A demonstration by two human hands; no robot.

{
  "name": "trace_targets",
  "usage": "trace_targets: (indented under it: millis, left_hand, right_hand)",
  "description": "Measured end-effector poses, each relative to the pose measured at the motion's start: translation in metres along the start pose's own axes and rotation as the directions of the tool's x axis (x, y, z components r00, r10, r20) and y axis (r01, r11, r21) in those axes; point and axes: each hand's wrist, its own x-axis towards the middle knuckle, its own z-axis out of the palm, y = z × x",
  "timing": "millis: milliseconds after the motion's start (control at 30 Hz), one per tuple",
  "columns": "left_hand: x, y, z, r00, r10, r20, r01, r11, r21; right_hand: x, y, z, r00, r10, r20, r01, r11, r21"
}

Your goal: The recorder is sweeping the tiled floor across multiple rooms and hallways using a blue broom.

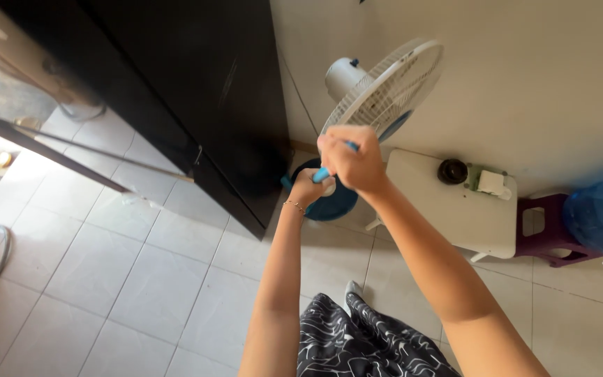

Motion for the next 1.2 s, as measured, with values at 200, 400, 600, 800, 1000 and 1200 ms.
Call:
trace_targets:
  millis: [200, 400, 600, 800, 1000, 1200]
  left_hand:
    - [-0.060, 0.012, -0.001, 0.988, -0.152, -0.016, 0.152, 0.965, 0.215]
    - [-0.110, 0.038, -0.008, 0.978, -0.205, -0.042, 0.209, 0.938, 0.278]
    - [-0.157, 0.015, 0.007, 0.982, -0.171, -0.081, 0.190, 0.896, 0.402]
    - [-0.186, 0.040, 0.071, 0.998, 0.012, -0.054, 0.012, 0.908, 0.418]
    - [-0.220, 0.094, 0.147, 0.979, 0.199, 0.040, -0.202, 0.975, 0.089]
    - [-0.228, 0.052, 0.163, 0.991, 0.122, 0.047, -0.129, 0.978, 0.162]
  right_hand:
    - [-0.004, 0.001, -0.011, 0.994, 0.097, 0.049, -0.106, 0.970, 0.217]
    - [-0.021, -0.027, 0.002, 0.986, 0.098, 0.136, -0.125, 0.971, 0.205]
    - [-0.060, -0.024, -0.017, 0.977, 0.143, 0.158, -0.182, 0.946, 0.267]
    - [-0.125, -0.078, -0.075, 0.993, 0.080, -0.082, -0.054, 0.959, 0.279]
    - [-0.177, -0.177, -0.079, 0.993, -0.111, 0.042, 0.114, 0.990, -0.089]
    - [-0.200, -0.130, -0.017, 0.928, 0.057, 0.369, 0.115, 0.897, -0.428]
